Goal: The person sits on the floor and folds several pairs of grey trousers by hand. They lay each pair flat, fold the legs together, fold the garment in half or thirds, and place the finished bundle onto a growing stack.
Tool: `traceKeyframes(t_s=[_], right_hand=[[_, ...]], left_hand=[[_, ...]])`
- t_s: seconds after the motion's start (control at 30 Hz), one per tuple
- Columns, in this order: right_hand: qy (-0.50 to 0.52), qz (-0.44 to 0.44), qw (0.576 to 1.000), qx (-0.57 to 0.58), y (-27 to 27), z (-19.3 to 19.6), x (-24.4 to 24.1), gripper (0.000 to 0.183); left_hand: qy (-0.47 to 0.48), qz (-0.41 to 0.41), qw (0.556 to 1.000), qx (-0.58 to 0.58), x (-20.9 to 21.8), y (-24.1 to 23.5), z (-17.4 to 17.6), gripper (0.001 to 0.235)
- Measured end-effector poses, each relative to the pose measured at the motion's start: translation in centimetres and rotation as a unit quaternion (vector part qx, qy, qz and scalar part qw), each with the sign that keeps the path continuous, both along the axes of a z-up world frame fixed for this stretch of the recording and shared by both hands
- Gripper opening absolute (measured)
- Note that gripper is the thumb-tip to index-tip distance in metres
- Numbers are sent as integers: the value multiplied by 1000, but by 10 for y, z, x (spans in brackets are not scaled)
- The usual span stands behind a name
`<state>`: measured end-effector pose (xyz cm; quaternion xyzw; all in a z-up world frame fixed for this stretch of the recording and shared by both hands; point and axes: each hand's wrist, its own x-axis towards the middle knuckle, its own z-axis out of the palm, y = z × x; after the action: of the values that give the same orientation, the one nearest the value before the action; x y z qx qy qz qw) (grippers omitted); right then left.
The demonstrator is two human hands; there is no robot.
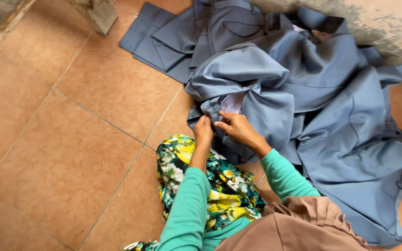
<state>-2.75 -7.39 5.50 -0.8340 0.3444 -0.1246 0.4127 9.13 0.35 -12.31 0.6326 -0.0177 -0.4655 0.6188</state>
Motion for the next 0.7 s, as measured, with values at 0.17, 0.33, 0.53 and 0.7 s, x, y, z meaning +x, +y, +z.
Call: traceKeyframes(t_s=[0.17,0.33,0.53,0.7], right_hand=[[-34,32,996,-74,-36,22,43,28],[94,72,895,-430,-82,28,107,73],[194,120,888,-400,-151,-93,166,25],[6,68,891,-448,-158,8,177,12]], left_hand=[[93,-1,993,67,23,23,95,78],[-163,-213,951,157,12,28,78,76],[-156,-114,968,157,15,25,61,39],[-162,3,975,154,84,32,114,40]])
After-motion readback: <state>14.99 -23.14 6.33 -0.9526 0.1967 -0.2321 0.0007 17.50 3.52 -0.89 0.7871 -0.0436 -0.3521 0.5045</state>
